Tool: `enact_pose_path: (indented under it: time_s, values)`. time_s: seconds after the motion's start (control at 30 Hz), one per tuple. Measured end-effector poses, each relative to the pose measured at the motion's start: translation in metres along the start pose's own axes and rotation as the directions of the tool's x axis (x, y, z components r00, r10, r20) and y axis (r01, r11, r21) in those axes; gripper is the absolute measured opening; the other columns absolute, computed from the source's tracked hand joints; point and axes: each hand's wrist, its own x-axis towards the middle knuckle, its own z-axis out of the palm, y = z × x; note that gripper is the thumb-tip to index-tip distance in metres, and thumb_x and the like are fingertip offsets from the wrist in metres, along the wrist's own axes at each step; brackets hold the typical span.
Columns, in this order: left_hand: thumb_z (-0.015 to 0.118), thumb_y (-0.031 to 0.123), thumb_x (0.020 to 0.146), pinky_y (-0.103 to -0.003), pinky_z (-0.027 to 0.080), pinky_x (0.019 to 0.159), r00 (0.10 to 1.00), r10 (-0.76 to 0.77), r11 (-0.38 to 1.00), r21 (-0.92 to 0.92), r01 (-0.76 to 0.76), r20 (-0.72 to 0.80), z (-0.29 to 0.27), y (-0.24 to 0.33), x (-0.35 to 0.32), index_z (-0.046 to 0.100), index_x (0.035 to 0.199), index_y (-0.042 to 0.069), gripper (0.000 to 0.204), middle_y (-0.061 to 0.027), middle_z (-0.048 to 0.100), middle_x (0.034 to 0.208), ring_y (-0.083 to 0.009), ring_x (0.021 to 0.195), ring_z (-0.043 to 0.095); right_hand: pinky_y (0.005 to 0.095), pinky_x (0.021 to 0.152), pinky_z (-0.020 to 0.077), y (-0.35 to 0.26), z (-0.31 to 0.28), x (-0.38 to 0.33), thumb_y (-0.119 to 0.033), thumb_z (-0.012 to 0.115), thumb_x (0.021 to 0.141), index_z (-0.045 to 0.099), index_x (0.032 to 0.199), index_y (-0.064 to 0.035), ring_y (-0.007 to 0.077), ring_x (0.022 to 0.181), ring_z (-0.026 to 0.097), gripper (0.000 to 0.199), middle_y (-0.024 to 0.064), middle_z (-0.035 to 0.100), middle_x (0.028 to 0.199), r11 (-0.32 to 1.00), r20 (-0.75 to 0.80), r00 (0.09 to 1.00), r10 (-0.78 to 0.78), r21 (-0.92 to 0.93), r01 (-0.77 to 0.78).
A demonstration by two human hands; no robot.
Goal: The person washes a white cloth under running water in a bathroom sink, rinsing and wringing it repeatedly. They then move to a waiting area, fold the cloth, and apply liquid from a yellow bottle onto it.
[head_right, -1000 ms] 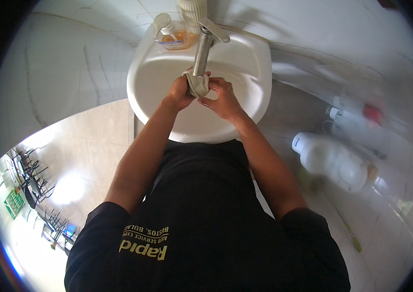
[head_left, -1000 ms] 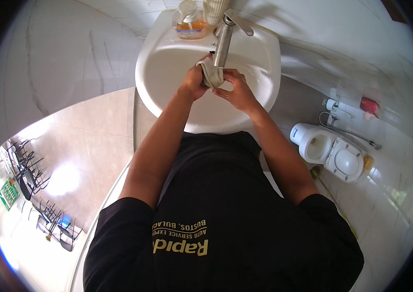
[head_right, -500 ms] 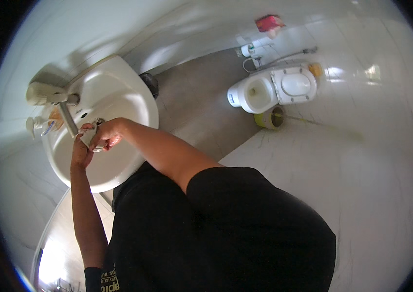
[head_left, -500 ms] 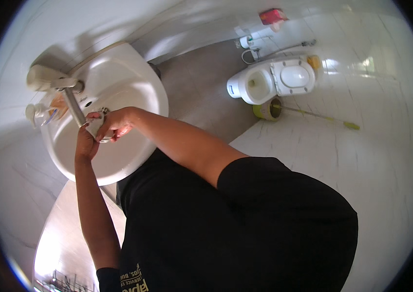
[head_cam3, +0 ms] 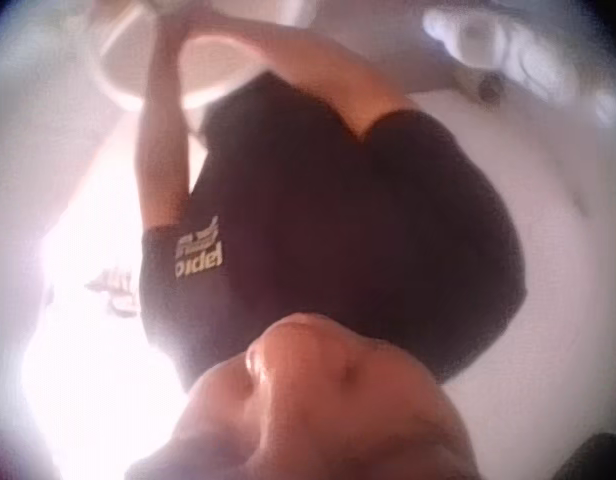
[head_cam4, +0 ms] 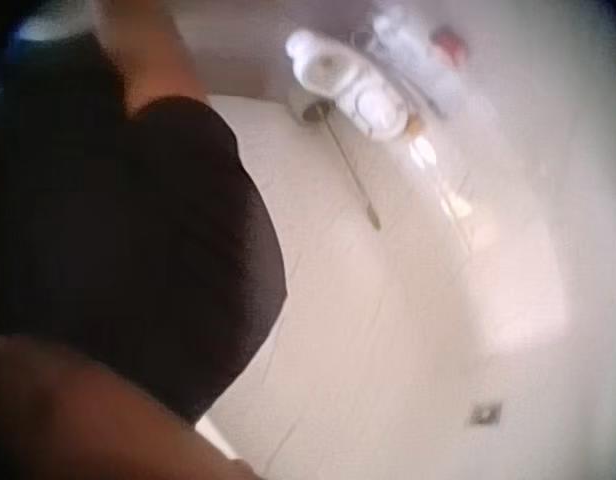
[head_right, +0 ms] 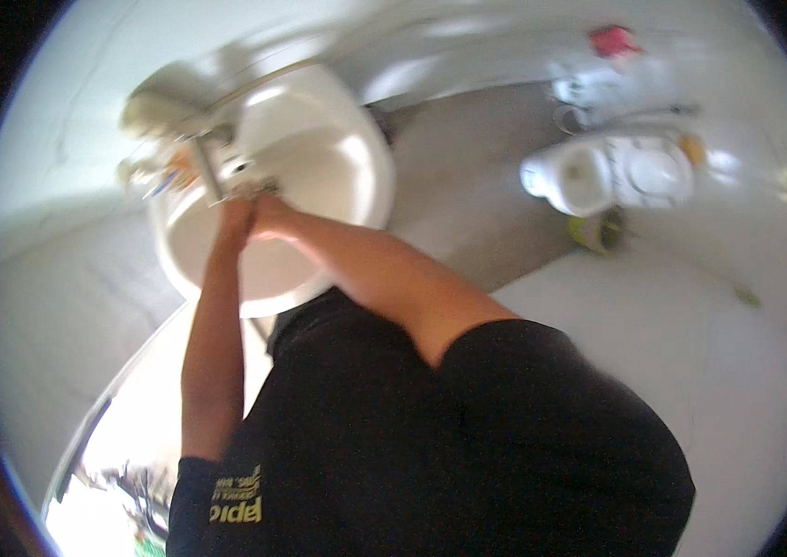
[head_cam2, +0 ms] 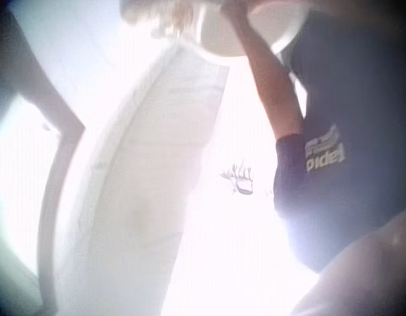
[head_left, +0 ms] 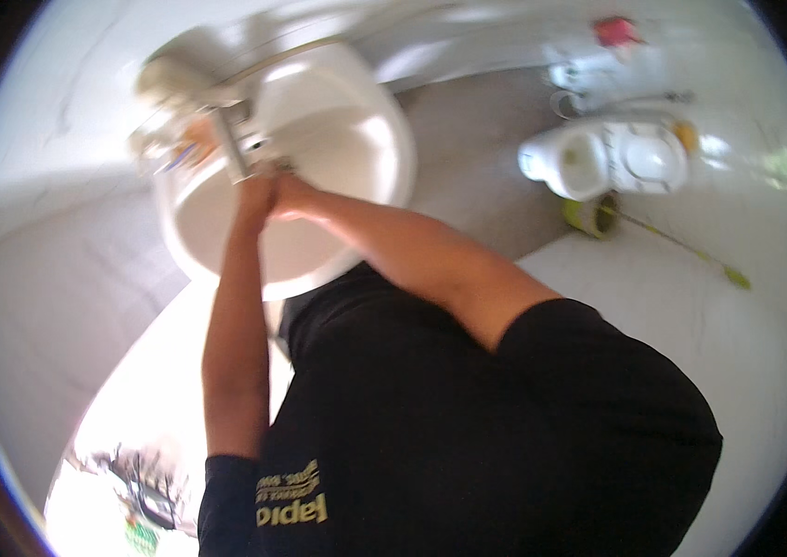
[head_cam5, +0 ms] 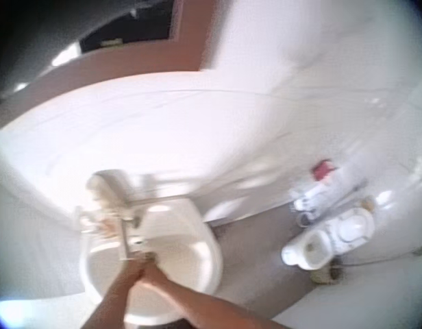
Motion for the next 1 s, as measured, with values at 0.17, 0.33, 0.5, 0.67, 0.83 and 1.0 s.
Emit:
enact_pose_path:
  time_s: [0.17, 0.33, 0.5, 0.67, 0.83, 1.0]
  values:
    - [0.068, 0.04, 0.088, -0.05, 0.055, 0.081, 0.96, 0.037, 0.978, 0.207, 0.022, -0.278, 0.016, 0.013, -0.004, 0.068, 0.107, -0.005, 0.048, -0.0313, 0.069, 0.103, -0.0408, 0.099, 0.07, 0.0488, 0.089, 0.0571, -0.09, -0.062, -0.04, -0.044, 0.068, 0.083, 0.063, 0.118, -0.0033, 0.0375, 0.103, 0.071, 0.053, 0.0214, 0.073, 0.105, 0.882, -0.07, 0.896, 0.438, -0.16, -0.444]
    - [0.072, 0.031, 0.083, -0.049, 0.055, 0.067, 0.99, -0.052, 0.998, -0.046, 0.046, -0.133, 0.026, 0.023, -0.008, 0.07, 0.091, -0.003, 0.035, -0.0169, 0.072, 0.078, -0.0276, 0.081, 0.073, 0.0478, 0.086, 0.0569, -0.055, -0.046, -0.035, -0.04, 0.076, 0.079, 0.058, 0.121, -0.001, 0.039, 0.103, 0.07, 0.06, 0.0227, 0.072, 0.107, 0.903, -0.089, 0.929, 0.359, -0.219, -0.37]
    - [0.07, 0.032, 0.083, -0.045, 0.058, 0.071, 0.919, 0.39, 0.838, 0.434, -0.332, -0.05, 0.071, -0.002, 0.011, 0.074, 0.095, 0.006, 0.029, -0.0171, 0.073, 0.089, -0.0301, 0.083, 0.074, 0.0278, 0.064, 0.0488, -0.028, -0.107, -0.057, -0.022, 0.085, 0.078, 0.06, 0.121, -0.0127, 0.0053, 0.076, 0.057, 0.05, -0.0024, 0.066, 0.096, 0.739, 0.415, 0.838, 0.355, 0.425, -0.523]
    - [0.069, 0.031, 0.081, -0.041, 0.061, 0.075, 0.87, 0.483, 0.717, 0.526, -0.457, 0.098, 0.043, -0.017, 0.019, 0.076, 0.101, 0.01, 0.03, -0.0173, 0.074, 0.096, -0.0325, 0.086, 0.074, 0.0277, 0.071, 0.0516, -0.051, -0.114, -0.049, -0.029, 0.079, 0.086, 0.055, 0.131, -0.0168, 0.0108, 0.09, 0.064, 0.052, 0.0, 0.067, 0.107, 0.61, 0.55, 0.787, 0.28, 0.53, -0.588]
    - [0.067, 0.031, 0.085, -0.042, 0.061, 0.078, 0.916, 0.393, 0.901, 0.163, -0.402, 0.084, 0.017, 0.017, -0.008, 0.074, 0.105, 0.008, 0.031, -0.0191, 0.073, 0.095, -0.0354, 0.088, 0.073, 0.0262, 0.071, 0.0545, -0.038, -0.118, -0.035, -0.033, 0.074, 0.091, 0.06, 0.127, -0.0105, 0.0158, 0.092, 0.069, 0.044, 0.0064, 0.07, 0.109, 0.391, 0.601, 0.751, 0.275, 0.643, -0.658]
    - [0.066, 0.034, 0.086, -0.041, 0.059, 0.082, 0.85, 0.526, 0.798, 0.33, -0.503, 0.026, 0.032, -0.008, 0.014, 0.073, 0.107, 0.004, 0.037, -0.0188, 0.074, 0.095, -0.0333, 0.092, 0.073, 0.0282, 0.071, 0.0575, -0.027, -0.117, -0.03, -0.04, 0.065, 0.097, 0.059, 0.129, -0.0091, 0.021, 0.095, 0.071, 0.045, 0.0095, 0.069, 0.114, 0.322, 0.562, 0.761, 0.323, 0.691, -0.647]
